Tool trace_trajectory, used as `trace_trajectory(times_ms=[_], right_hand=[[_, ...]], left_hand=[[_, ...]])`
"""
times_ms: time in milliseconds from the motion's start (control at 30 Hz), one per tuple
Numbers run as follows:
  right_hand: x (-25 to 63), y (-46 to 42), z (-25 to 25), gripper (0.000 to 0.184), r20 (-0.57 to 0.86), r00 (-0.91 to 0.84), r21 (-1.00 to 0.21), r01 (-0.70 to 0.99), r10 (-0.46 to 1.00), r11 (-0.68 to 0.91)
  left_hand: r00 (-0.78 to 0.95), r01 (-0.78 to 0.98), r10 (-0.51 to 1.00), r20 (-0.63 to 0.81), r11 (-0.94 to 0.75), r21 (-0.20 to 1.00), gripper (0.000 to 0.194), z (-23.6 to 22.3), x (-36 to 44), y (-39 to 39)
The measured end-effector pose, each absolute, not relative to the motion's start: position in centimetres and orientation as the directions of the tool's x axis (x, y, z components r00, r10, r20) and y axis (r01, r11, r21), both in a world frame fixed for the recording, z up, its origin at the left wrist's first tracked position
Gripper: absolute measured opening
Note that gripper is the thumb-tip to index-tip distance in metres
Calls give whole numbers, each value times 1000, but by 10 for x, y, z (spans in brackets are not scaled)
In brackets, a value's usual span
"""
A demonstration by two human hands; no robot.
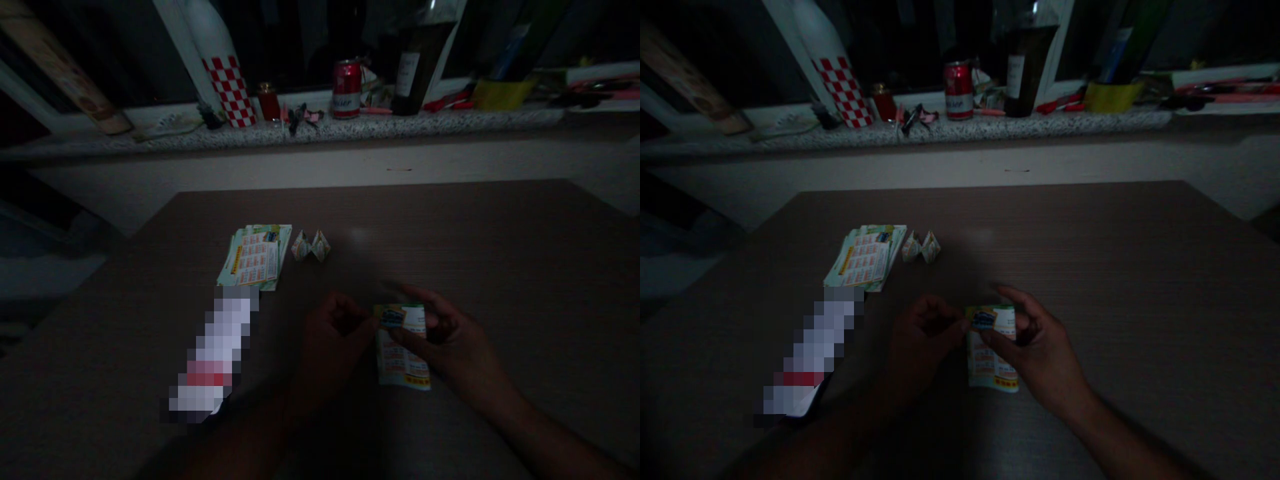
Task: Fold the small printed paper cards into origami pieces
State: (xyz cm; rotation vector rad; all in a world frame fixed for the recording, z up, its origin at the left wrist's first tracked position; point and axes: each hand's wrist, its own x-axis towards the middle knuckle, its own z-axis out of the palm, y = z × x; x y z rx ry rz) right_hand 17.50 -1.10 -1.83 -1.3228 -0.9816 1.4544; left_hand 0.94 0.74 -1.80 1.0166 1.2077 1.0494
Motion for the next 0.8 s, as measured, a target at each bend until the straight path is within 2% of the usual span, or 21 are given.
trace_trajectory(times_ms=[800], right_hand=[[175, -10, -16, 67, -305, 3, -943, -140, 952, -302]], left_hand=[[61, -75, 981, -187, 191, 979, 20, -19, 9, 7]])
